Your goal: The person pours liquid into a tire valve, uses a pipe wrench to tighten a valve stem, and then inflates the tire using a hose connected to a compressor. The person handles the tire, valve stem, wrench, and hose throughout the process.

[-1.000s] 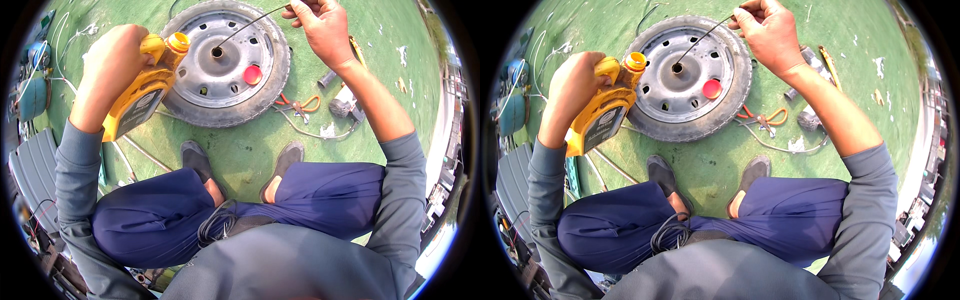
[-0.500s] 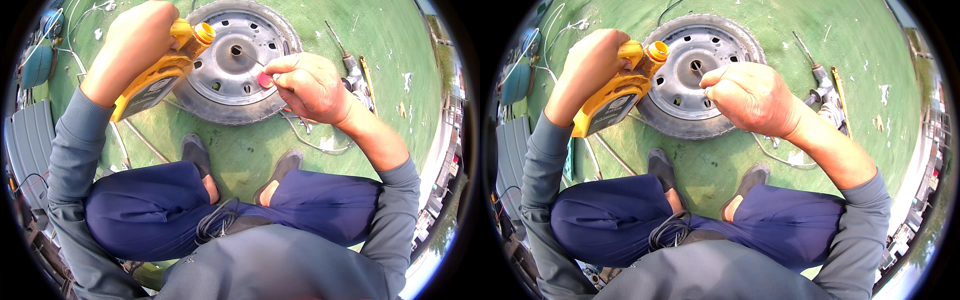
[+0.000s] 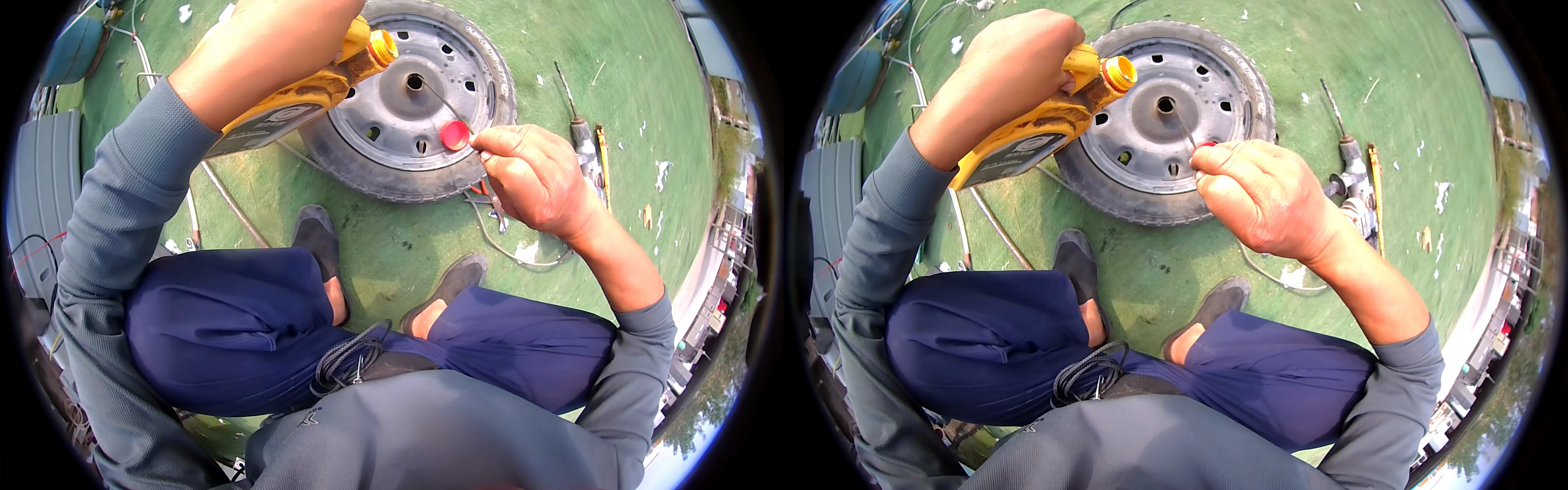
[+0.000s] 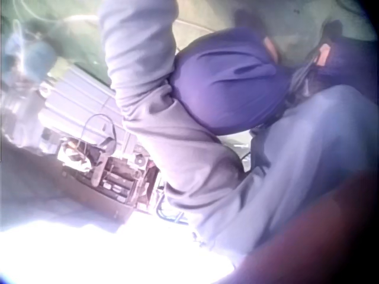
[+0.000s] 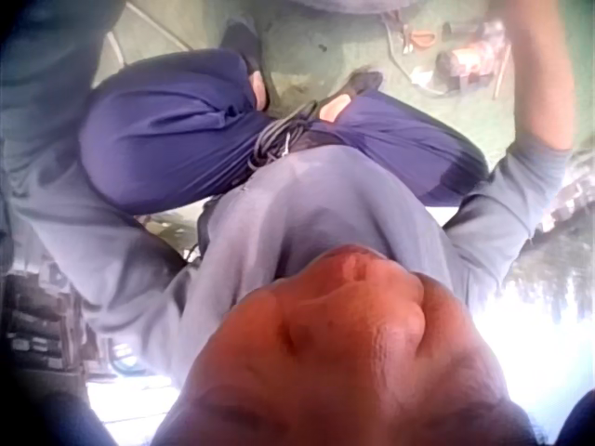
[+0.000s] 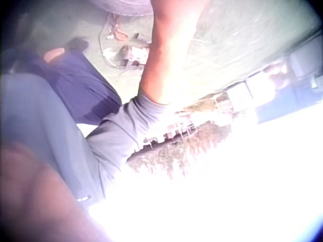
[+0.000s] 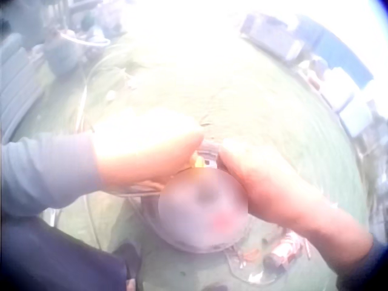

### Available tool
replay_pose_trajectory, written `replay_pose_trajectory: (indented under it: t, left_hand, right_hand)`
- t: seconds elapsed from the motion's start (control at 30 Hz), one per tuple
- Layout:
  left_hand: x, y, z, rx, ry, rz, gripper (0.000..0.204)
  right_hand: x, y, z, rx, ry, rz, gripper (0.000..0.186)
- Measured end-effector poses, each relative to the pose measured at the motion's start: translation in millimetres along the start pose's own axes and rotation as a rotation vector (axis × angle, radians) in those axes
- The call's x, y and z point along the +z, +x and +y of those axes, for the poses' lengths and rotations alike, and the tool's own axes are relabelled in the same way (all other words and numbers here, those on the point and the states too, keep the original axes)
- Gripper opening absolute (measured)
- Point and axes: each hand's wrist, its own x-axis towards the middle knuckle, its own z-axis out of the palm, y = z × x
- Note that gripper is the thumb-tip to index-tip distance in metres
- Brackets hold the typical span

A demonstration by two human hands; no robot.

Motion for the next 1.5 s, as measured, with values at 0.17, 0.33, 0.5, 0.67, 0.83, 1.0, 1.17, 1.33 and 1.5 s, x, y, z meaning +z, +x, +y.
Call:
replay_pose_trajectory:
  t: [0.17, 0.33, 0.5, 0.67, 0.83, 1.0, 1.17, 1.33, 1.5]
  left_hand:
    - [-14.6, -17.4, 4.5, 0.120, -0.092, 0.145, 0.029]
    - [-25.2, -31.1, 13.4, 0.007, -0.115, 0.125, 0.023]
    - [-16.7, -53.3, -4.2, -0.037, -0.119, 0.127, 0.021]
    - [-9.5, -65.1, -17.0, -0.081, -0.172, 0.126, 0.018]
    - [-12.1, -75.6, -22.3, -0.045, -0.156, 0.084, 0.016]
    - [4.6, -79.6, -26.1, -0.080, -0.176, 0.259, 0.019]
    - [-2.9, -86.9, -28.5, -0.108, -0.179, 0.156, 0.023]
    - [9.8, -90.7, -42.3, -0.093, -0.203, 0.192, 0.024]
    - [24.6, -87.7, -57.7, -0.070, -0.205, 0.159, 0.026]
  right_hand:
    - [-0.8, 13.9, -7.4, -0.001, 0.006, -0.052, 0.021]
    - [0.0, 34.4, -2.0, 0.046, -0.038, -0.094, 0.023]
    - [-0.3, 96.9, 14.4, 0.180, 0.011, -0.280, 0.021]
    - [9.5, 153.2, 52.4, 0.354, 0.095, -0.271, 0.012]
    - [11.3, 158.6, 51.6, 0.477, 0.106, -0.197, 0.008]
    - [16.4, 159.8, 56.2, 0.447, 0.080, -0.150, 0.008]
    - [22.9, 168.9, 54.9, 0.531, 0.069, -0.128, 0.007]
    - [22.4, 182.1, 29.9, 0.507, -0.049, -0.114, 0.008]
    - [23.8, 185.0, 30.0, 0.494, -0.024, -0.105, 0.008]
